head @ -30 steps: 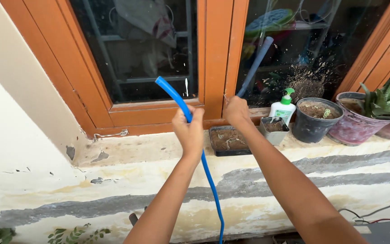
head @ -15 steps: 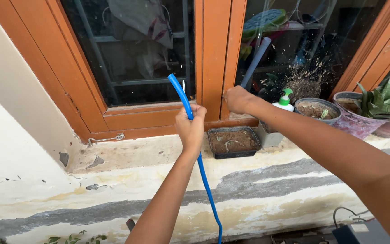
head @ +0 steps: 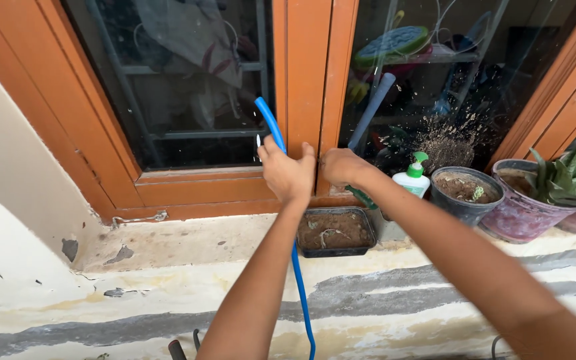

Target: Load laundry into a washing machine, set the cycle, and pour liquid detergent.

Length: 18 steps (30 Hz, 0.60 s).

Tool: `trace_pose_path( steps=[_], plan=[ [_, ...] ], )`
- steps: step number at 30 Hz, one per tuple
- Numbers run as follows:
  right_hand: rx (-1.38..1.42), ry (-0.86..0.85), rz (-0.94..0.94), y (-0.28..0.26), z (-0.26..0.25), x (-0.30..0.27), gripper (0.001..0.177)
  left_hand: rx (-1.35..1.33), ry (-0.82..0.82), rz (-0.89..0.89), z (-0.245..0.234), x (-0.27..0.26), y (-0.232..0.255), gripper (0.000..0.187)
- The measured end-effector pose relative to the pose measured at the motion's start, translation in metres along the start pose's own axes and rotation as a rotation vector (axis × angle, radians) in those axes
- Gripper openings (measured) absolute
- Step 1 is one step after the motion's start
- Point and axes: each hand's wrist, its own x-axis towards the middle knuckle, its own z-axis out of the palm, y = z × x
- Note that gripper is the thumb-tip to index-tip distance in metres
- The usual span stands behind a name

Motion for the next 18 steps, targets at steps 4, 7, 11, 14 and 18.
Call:
trace_pose_path(
  steps=[4, 7, 11, 14, 18],
  plan=[
    [0.336, 0.155, 0.141, -0.010, 0.021, -0.026, 0.025, 0.073, 0.023, -0.002, -0.002, 0.012, -0.003, 0.062],
    [0.456, 0.369, 0.125, -0.009, 0.033, -0.037, 0.018, 0.110, -0.040, -0.042, -0.004, 0.015, -0.006, 0.051],
    [0.371, 0.445, 0.047, -0.011, 0.012, -0.035, 0.024, 0.106, -0.010, -0.013, -0.007, 0.016, -0.008, 0.036],
    [0.460, 0.325, 0.112, -0.020, -0.019, -0.049, 0.026, 0.091, 0.005, -0.010, -0.009, 0.018, -0.011, 0.023],
    [0.413, 0.160, 0.118, -0.018, -0.034, -0.054, 0.027, 0.133, -0.006, -0.010, -0.010, 0.020, -0.010, 0.023]
  ],
)
